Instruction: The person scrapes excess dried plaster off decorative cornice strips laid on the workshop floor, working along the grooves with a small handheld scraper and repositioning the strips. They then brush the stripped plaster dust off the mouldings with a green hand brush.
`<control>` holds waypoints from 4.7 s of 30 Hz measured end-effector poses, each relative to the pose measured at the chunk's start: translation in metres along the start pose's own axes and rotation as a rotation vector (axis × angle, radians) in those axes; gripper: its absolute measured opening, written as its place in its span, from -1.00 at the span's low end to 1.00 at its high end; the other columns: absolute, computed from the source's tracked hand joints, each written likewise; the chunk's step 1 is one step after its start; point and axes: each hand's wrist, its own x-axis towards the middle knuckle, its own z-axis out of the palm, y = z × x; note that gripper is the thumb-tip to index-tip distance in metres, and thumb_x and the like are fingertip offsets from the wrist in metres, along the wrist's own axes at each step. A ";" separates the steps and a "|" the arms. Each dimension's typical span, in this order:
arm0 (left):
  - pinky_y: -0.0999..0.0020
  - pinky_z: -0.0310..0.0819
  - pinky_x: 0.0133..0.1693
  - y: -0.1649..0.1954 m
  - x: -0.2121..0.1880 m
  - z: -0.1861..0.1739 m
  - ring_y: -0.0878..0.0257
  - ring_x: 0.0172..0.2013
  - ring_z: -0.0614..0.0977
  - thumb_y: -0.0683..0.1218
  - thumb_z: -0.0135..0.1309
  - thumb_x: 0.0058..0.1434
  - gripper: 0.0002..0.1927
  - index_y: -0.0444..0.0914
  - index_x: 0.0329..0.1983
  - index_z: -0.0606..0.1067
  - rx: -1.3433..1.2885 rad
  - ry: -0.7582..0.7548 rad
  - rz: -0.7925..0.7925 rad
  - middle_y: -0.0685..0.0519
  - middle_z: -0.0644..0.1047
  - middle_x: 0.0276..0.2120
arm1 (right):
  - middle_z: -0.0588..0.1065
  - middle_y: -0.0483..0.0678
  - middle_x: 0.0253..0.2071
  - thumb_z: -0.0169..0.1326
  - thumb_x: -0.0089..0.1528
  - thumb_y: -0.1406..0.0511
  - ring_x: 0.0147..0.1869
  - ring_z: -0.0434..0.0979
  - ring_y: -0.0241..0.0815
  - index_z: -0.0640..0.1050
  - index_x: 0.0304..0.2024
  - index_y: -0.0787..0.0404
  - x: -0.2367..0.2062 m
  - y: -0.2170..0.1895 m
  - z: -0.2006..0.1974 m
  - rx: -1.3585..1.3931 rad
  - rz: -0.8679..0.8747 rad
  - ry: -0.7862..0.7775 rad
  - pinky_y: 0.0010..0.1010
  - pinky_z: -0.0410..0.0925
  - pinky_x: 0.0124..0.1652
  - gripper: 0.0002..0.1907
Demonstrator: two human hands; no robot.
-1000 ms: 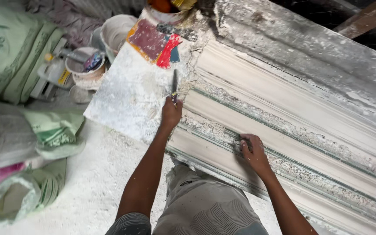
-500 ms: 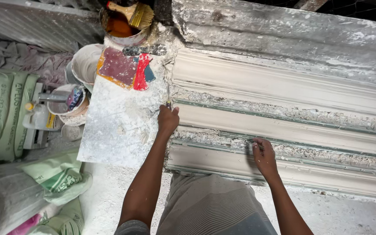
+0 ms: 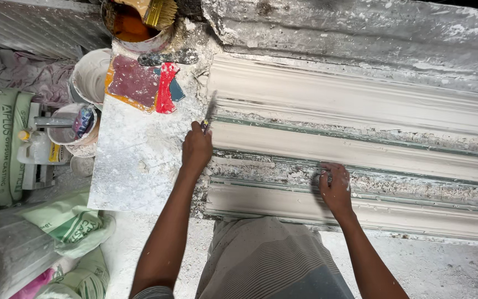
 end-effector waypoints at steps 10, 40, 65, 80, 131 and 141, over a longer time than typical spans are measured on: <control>-0.06 0.46 -0.19 -0.028 -0.079 -0.046 -0.16 -0.17 0.60 0.12 0.00 0.39 -0.65 -0.25 -0.01 0.46 0.008 0.036 0.126 -0.16 0.54 -0.19 | 0.55 0.04 0.09 0.14 0.28 0.28 0.12 0.50 0.06 0.59 0.11 0.22 0.017 -0.116 0.063 0.058 -0.503 -0.149 -0.06 0.39 0.04 -0.65; 0.36 0.54 -0.59 -0.049 -0.175 0.049 0.23 -0.56 0.53 0.14 -0.30 0.41 -0.59 -0.31 0.02 0.18 -1.372 -0.040 -0.210 -0.02 0.44 -0.34 | 0.43 0.14 0.24 -0.05 0.42 0.09 0.28 0.53 -0.02 0.27 0.23 0.13 0.015 -0.203 0.057 0.637 -0.228 -0.871 -0.24 0.39 0.19 -0.58; 0.15 0.49 0.01 -0.043 -0.159 0.075 0.03 -0.04 0.58 -0.15 0.09 0.20 -0.77 -0.33 -0.10 0.54 0.508 0.227 0.394 -0.18 0.58 -0.10 | 0.64 0.09 -0.09 -0.02 0.35 0.03 -0.06 0.66 0.06 0.47 0.26 -0.02 0.010 -0.200 0.049 -0.034 -0.046 -1.014 -0.10 0.47 -0.03 -0.53; 0.03 0.43 -0.08 -0.062 -0.131 0.067 -0.01 -0.17 0.57 -0.12 0.12 0.16 -0.88 -0.27 -0.39 0.58 0.443 0.105 0.083 -0.16 0.57 -0.30 | 0.61 0.22 -0.13 0.03 0.29 0.19 -0.07 0.61 0.17 0.57 0.05 0.22 0.026 -0.192 0.121 0.137 -0.313 -0.920 -0.08 0.42 -0.07 -0.64; 0.33 0.63 -0.31 -0.093 -0.301 0.119 0.29 -0.44 0.63 0.04 -0.07 0.40 -0.66 -0.29 0.08 0.43 -1.076 0.567 -0.416 -0.03 0.65 -0.22 | 0.57 -0.03 -0.02 0.07 0.28 0.41 -0.03 0.60 -0.25 0.56 0.13 0.20 -0.012 -0.153 0.091 0.537 -0.300 -0.810 -0.43 0.45 0.01 -0.65; 0.38 0.51 -0.40 -0.145 -0.285 0.047 0.35 -0.50 0.54 0.04 -0.04 0.40 -0.62 -0.21 0.20 0.44 -1.015 0.420 -0.373 0.00 0.54 -0.44 | 0.64 -0.04 -0.08 0.13 0.27 0.37 -0.01 0.61 -0.29 0.57 0.11 0.27 -0.012 -0.202 0.114 0.663 -0.105 -0.639 -0.47 0.42 0.02 -0.66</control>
